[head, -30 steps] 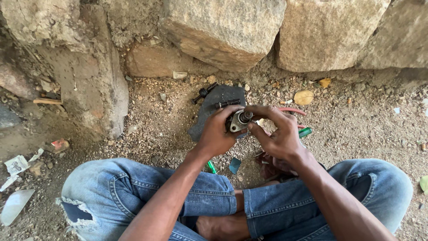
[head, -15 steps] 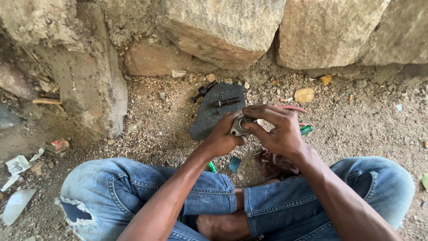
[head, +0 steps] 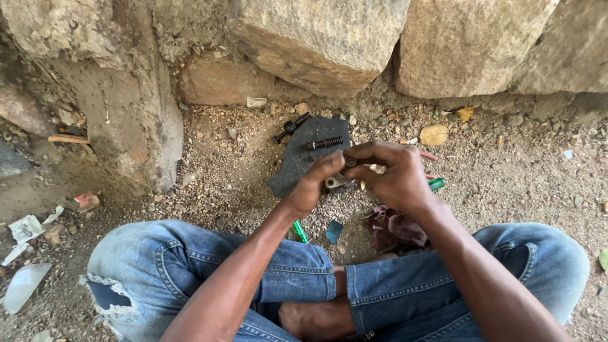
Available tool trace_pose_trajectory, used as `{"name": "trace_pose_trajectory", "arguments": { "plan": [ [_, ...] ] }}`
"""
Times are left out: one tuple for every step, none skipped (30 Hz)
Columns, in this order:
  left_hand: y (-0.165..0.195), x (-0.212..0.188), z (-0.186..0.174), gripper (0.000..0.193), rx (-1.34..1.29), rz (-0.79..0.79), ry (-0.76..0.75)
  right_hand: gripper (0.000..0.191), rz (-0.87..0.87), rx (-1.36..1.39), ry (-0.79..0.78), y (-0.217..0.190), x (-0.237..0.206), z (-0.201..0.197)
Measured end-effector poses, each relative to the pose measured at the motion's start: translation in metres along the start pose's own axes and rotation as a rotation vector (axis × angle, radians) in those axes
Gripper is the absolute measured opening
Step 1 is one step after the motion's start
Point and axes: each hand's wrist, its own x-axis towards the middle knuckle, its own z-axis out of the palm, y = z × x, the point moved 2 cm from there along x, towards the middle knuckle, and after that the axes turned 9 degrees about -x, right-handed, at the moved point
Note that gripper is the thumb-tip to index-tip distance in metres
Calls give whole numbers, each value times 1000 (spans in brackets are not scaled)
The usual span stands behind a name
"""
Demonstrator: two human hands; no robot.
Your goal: The person sits on the ground and cleans small engine parts using a rag and a screwdriver. They wipe the parts repeatedly and place them on a flat stone. The person handles a camshaft, springs, and other small metal components.
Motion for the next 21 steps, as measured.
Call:
{"name": "trace_pose_trajectory", "arguments": {
  "plan": [
    [-3, 4, 2, 69, -33, -55, -25, 27, -32, -20, 20, -1, 1, 0],
    [-4, 6, 4, 72, -66, -112, -50, 26, -63, -39, 40, -1, 1, 0],
    [-5, 7, 4, 71, -36, -118, -31, 26, -93, -58, 61, -1, 1, 0],
    [-6, 8, 5, 70, -6, -124, -15, 29, -88, -38, 51, 1, 0, 0],
    [-7, 9, 5, 70, 25, -131, 3, 33, -83, -17, 42, 3, 0, 0],
    [-7, 10, 4, 67, 0, -111, 13, 37, -78, 4, 31, 5, -1, 0],
    [-7, 11, 2, 66, -24, -91, 24, 39, -92, 72, 77, 7, -2, -2],
    [-7, 11, 0, 65, -48, -71, 34, 41, -106, 139, 122, 10, -4, -4],
    [-7, 12, -5, 63, -104, -76, 100, 43, -120, 209, 166, 12, -5, -5],
    [-7, 12, -11, 61, -160, -81, 169, 33, 1, 163, 128, 16, -6, -3],
    [-7, 11, -16, 59, -215, -85, 238, 23, 120, 116, 87, 19, -8, 2],
    [-6, 11, -19, 56, -254, -76, 258, 14, 238, 68, 46, 21, -11, 7],
    [-6, 10, -21, 54, -293, -65, 277, 19, 115, -68, -92, 16, -15, 19],
    [-6, 10, -22, 51, -332, -54, 296, 24, -8, -204, -230, 11, -20, 33],
    [-6, 8, -22, 50, -341, -79, 316, 24, 1, -277, -325, 7, -29, 48],
    [-6, 7, -21, 49, -350, -106, 334, 28, 12, -349, -420, 2, -37, 68],
    [-6, 4, -20, 49, -358, -134, 353, 29, 28, -382, -490, -2, -42, 84],
    [-4, 3, -19, 48, -349, -109, 344, 32, 45, -413, -559, -4, -46, 99],
    [-2, 2, -18, 48, -340, -82, 333, 34, 55, -461, -587, -5, -47, 112],
    [0, 1, -18, 47, -331, -56, 323, 39, 65, -508, -616, -5, -48, 124],
    [3, 0, -17, 45, -328, -24, 289, 44, 72, -556, -646, -4, -49, 136]
  ]
}}
